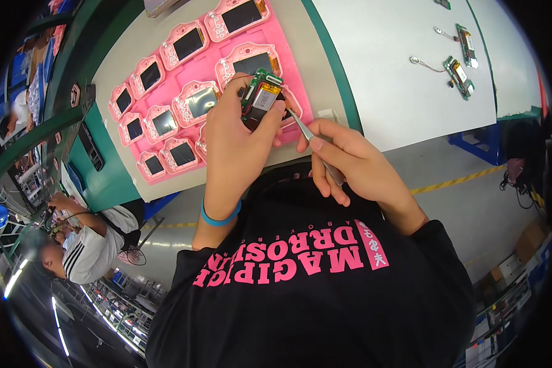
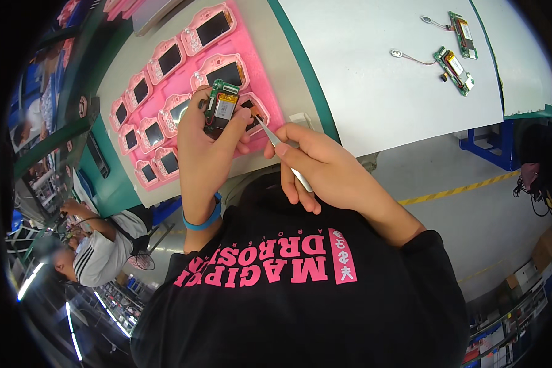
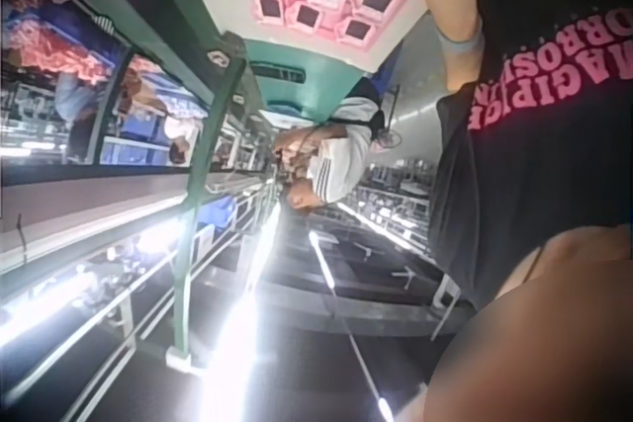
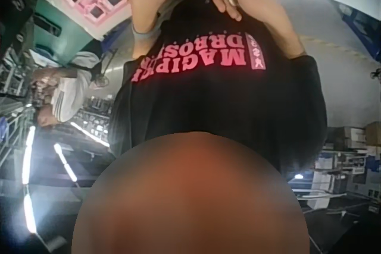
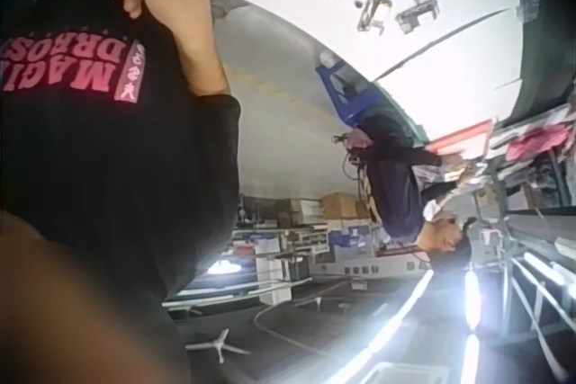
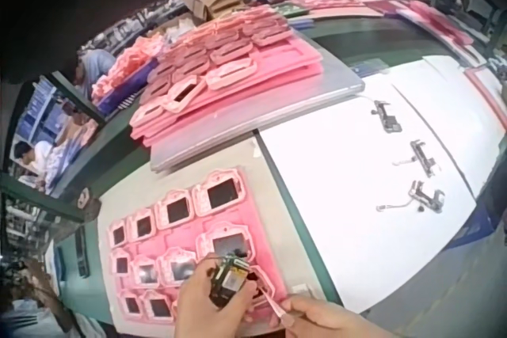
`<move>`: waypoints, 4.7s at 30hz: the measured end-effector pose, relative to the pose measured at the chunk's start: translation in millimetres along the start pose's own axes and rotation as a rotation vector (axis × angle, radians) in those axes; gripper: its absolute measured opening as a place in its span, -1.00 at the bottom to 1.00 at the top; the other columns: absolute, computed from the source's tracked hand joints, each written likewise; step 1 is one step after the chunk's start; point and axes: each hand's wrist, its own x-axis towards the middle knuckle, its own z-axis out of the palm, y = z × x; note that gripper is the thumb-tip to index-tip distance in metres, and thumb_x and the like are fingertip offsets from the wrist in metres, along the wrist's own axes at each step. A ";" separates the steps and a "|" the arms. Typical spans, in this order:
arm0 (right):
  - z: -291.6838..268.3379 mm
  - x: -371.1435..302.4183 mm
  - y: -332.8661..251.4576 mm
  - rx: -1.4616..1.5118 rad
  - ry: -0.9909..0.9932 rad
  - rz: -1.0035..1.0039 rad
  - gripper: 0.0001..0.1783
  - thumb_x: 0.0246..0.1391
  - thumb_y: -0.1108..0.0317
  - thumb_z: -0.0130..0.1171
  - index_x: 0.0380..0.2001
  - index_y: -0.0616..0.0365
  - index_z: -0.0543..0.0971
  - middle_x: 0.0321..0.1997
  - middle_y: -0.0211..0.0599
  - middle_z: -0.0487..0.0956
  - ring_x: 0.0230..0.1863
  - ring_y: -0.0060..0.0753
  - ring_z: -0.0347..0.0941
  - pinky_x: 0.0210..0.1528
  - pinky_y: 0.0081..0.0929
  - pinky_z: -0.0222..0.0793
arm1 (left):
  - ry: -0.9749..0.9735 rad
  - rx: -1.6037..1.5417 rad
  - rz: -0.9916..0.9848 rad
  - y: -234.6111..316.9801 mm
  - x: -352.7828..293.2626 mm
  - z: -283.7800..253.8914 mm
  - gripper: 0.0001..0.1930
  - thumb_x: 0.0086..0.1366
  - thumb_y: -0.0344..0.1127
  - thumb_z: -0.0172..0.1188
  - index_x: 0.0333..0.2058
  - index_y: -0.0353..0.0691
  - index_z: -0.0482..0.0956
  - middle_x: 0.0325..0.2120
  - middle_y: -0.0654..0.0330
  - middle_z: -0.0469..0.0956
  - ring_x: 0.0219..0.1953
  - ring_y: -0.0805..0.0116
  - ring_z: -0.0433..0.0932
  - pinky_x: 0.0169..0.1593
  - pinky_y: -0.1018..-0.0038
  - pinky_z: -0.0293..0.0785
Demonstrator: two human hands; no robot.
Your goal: Assembling internal electronic components and circuit boards into small device housings on a factory assembly line.
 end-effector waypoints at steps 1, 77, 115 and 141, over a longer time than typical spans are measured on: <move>-0.7 0.9 -1.0 -0.011 -0.014 0.007 -0.75 0.60 0.34 -0.17 0.01 0.24 0.48 -0.65 -0.29 0.55 -0.86 -0.58 0.20 -0.77 -0.65 0.11 | -0.002 0.007 -0.004 -0.1 0.0 -0.3 -0.64 0.35 -0.46 0.37 0.07 -0.39 0.53 -0.26 0.10 0.69 -0.50 0.49 0.54 -0.45 0.61 0.52; 9.5 24.2 -2.5 -1.267 0.592 -0.812 -0.69 0.03 0.59 0.49 -0.11 0.22 0.77 -0.14 -0.38 0.61 -0.30 -0.47 0.49 -0.29 -0.57 0.38 | 0.027 0.530 0.744 -22.1 -4.1 -20.1 -0.35 0.07 -0.35 0.55 0.19 -0.10 0.63 0.00 0.23 0.71 -0.14 0.24 0.63 -0.05 0.34 0.56; 79.0 -4.4 29.3 -0.385 0.276 -0.274 -0.73 0.22 0.56 0.35 -0.01 0.33 0.69 -0.24 -0.35 0.74 -0.35 -0.65 0.49 -0.24 -0.72 0.43 | -0.459 -0.516 0.057 -99.5 -95.0 -71.7 -0.53 0.41 -0.37 0.33 0.24 -0.42 0.59 -0.08 0.06 0.75 -0.19 0.36 0.67 -0.02 0.49 0.62; 32.1 13.7 26.8 -0.155 -0.002 -0.201 -0.64 0.58 0.37 -0.13 0.14 0.34 0.58 -0.44 -0.27 0.64 -0.65 -0.61 0.25 -0.55 -0.69 0.14 | 0.057 0.032 0.071 -26.9 -17.7 -61.9 -0.83 0.40 -0.31 0.31 -0.25 -0.33 0.65 -0.57 0.25 0.63 -0.57 0.53 0.46 -0.48 0.60 0.35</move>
